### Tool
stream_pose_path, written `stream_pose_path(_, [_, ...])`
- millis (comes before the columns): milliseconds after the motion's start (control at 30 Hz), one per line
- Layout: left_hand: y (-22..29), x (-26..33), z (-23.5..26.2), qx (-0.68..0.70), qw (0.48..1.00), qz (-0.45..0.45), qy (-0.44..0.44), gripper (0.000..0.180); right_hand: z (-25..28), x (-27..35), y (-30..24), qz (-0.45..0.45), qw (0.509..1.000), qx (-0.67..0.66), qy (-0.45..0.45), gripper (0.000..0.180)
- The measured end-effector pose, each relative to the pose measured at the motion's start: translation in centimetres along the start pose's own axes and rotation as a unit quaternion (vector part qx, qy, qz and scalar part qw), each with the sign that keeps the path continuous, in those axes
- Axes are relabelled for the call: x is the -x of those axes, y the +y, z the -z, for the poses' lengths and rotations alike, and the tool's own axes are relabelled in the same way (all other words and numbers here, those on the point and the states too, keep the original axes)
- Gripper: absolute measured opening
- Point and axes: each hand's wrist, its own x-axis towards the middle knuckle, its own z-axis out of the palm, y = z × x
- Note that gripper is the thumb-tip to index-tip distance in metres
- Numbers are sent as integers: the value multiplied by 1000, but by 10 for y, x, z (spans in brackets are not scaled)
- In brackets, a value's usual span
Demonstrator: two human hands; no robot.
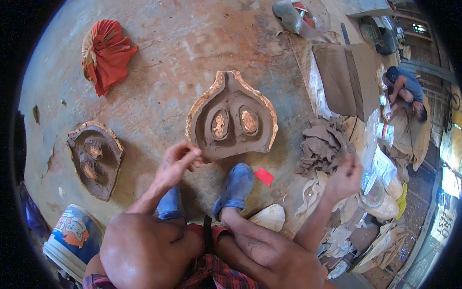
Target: The person forms a clay mask by hand, using a red scraper to smooth the outer edges and rolling small pieces of clay between their palms to create detailed features for the interior.
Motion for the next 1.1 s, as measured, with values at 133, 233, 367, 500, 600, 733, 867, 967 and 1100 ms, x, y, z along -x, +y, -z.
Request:
stream_pose_path(133, [-50,-7,0,25,986,80,143,42,-17,-11,147,29,994,95,56,43])
stream_pose_path(233, [-63,5,-2,94,979,109,145,61,-50,15,126,-33,913,276,-300,58])
stream_pose_path(367, [-81,-19,-14,170,974,87,124,73,-34,-4,72,91,992,68,-55,32])
stream_pose_path(500, [-96,-33,-12,189,977,35,87,66,-73,9,-32,184,962,-103,-174,22])
stream_pose_path(600, [-90,-31,-13,193,976,33,92,61,-139,8,-84,169,938,-122,-277,63])
stream_pose_path(733, [-90,-28,-7,179,979,47,84,59,-199,7,-150,174,894,-10,-413,127])
stream_pose_path(867, [-90,-28,-10,152,984,34,81,47,-225,7,-170,158,828,15,-538,149])
stream_pose_path(967, [-86,-27,-10,149,985,32,76,49,-235,11,-164,177,828,-18,-532,153])
stream_pose_path(1100, [-88,-22,-3,179,980,40,77,59,-236,16,-171,136,819,-4,-557,160])
